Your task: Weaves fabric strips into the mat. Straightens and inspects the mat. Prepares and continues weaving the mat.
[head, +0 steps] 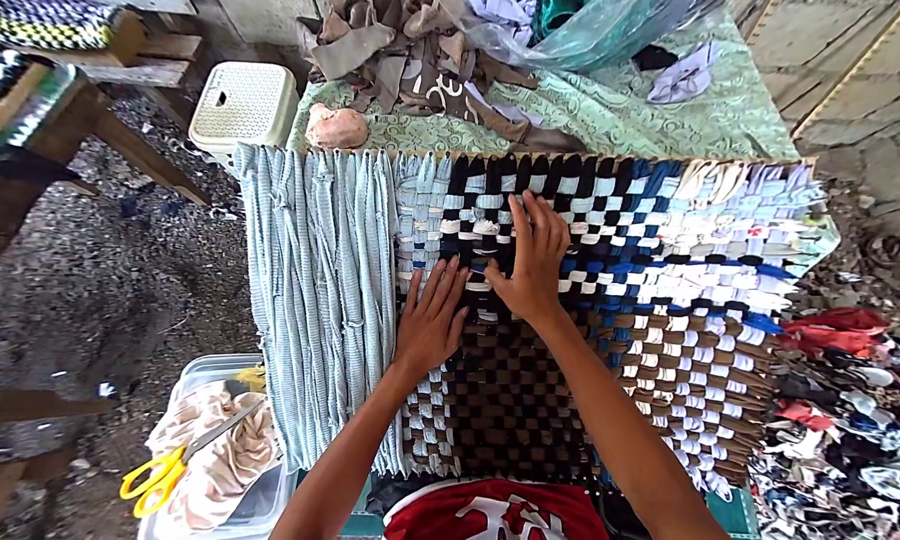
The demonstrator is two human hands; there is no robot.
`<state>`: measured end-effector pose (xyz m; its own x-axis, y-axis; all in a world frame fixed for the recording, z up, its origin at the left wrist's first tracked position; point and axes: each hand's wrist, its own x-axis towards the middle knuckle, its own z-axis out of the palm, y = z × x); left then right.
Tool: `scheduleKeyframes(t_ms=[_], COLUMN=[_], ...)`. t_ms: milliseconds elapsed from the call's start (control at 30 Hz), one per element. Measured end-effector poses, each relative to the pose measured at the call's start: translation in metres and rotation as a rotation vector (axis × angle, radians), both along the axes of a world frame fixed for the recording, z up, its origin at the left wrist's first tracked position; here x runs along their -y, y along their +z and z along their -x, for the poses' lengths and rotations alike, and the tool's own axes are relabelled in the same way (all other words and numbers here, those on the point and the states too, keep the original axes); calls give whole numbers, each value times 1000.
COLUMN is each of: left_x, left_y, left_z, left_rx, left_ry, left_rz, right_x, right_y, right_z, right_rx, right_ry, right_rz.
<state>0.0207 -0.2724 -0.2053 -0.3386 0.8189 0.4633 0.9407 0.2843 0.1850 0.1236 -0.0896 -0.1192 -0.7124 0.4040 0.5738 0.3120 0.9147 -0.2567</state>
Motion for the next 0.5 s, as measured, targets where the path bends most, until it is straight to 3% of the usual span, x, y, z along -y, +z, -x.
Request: scheduleKeyframes(t_ms=[200,500], left_x=[1,0], left_y=[-1,-1], left_z=[-1,0], left_rx=[1,-5], left_ry=[20,25], left_rz=[-2,15], right_x=[-12,33], right_y=[-12,-28], right_z=[-17,11], right_rx=[-11,-40], right_ry=[86,-244], right_rz=[-36,37])
